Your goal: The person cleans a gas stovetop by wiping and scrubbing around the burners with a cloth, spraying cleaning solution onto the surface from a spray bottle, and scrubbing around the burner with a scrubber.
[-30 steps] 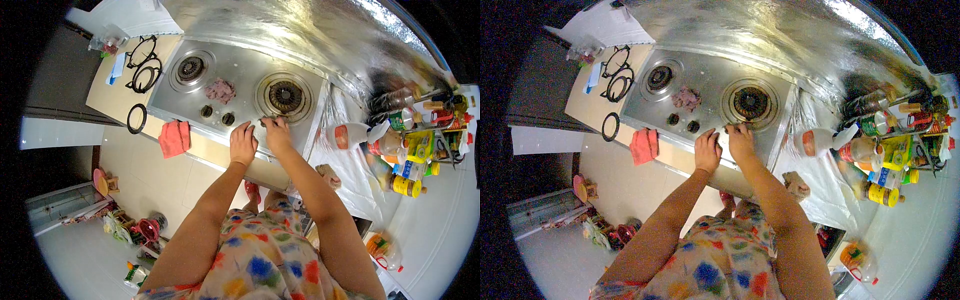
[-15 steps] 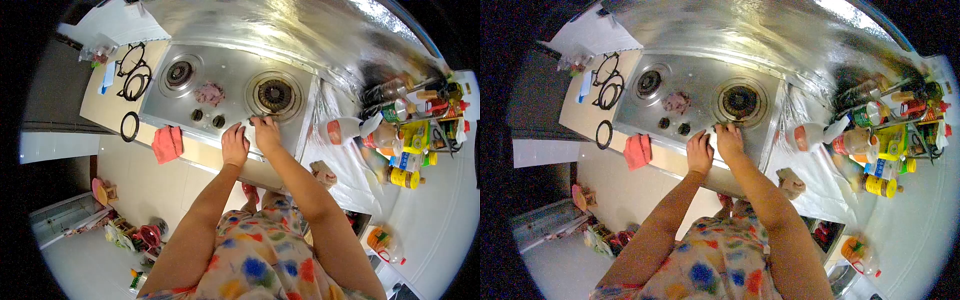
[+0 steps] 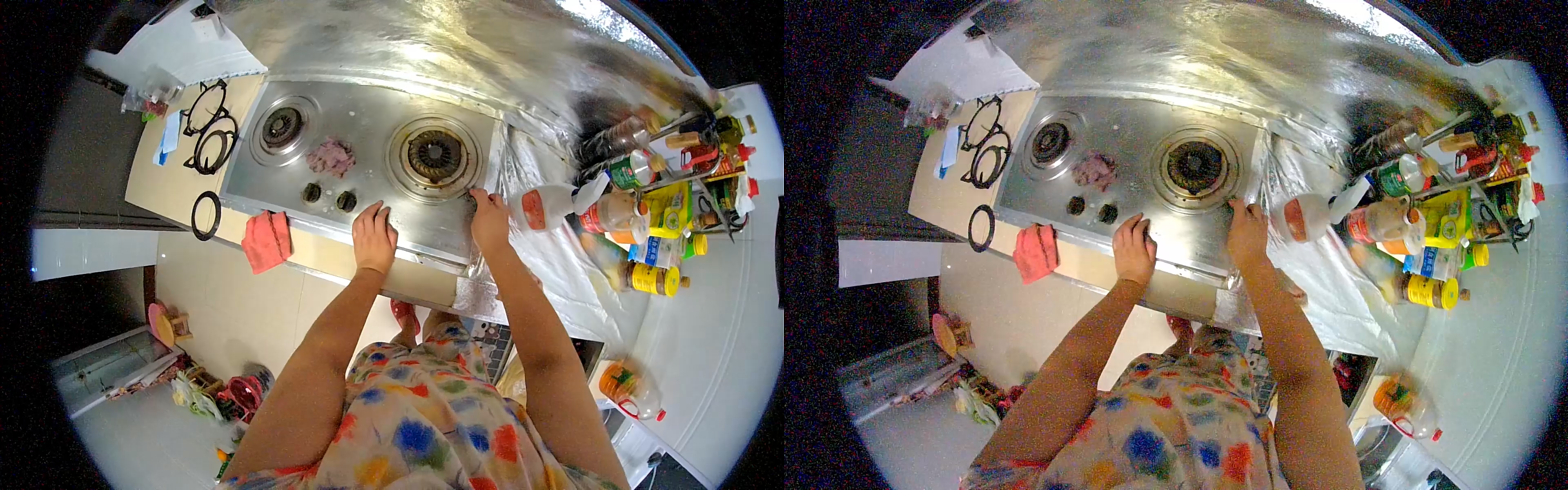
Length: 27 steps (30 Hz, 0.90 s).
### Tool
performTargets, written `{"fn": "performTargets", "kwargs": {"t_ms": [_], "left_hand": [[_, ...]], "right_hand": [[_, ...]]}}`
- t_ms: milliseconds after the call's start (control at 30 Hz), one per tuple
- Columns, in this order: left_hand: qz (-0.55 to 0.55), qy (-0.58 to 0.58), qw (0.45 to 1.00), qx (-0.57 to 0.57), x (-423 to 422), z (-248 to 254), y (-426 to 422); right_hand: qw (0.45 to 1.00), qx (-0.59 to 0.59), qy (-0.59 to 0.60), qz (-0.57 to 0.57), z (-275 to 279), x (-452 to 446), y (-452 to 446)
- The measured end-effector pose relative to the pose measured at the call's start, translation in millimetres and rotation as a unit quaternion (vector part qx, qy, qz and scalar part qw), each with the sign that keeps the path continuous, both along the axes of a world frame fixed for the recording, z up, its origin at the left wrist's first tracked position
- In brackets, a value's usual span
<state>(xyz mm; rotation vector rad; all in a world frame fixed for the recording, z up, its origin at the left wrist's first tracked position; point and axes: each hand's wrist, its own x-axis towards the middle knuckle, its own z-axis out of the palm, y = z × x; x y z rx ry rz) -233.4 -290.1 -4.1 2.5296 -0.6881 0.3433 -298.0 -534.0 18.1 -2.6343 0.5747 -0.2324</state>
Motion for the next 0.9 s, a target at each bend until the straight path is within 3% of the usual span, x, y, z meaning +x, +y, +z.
{"fn": "performTargets", "kwargs": {"t_ms": [67,167,267,367,467,700,800,900], "left_hand": [[0.0,0.0,1.0,-0.003,0.0,0.5,-0.7],[-0.008,0.003,1.0,-0.003,0.5,1.4,0.3],[-0.008,0.007,1.0,0.008,0.1,2.0,0.9],[-0.008,0.006,1.0,0.008,0.9,-1.1,1.2],[-0.01,0.012,1.0,0.004,0.8,3.2,0.6],[-0.003,0.019,1.0,-0.002,0.9,2.6,-0.3],[-0.002,0.024,1.0,-0.006,1.1,1.5,-0.1],[-0.008,0.021,1.0,-0.011,1.2,1.7,0.8]], "right_hand": [[0.999,0.03,0.003,-0.02,-0.5,0.9,3.2],[0.993,-0.052,-0.009,0.107,-8.8,-11.3,15.4],[0.992,0.076,0.036,0.093,-10.2,-4.1,13.3],[0.994,0.051,-0.084,0.053,5.7,14.5,6.6],[0.988,0.039,-0.148,0.027,-15.6,32.7,-11.4],[0.997,0.033,-0.074,0.004,-16.2,36.1,12.0],[0.975,0.213,-0.065,0.004,-12.2,43.2,38.9],[0.993,0.029,-0.088,0.076,-20.4,57.1,68.7]]}}
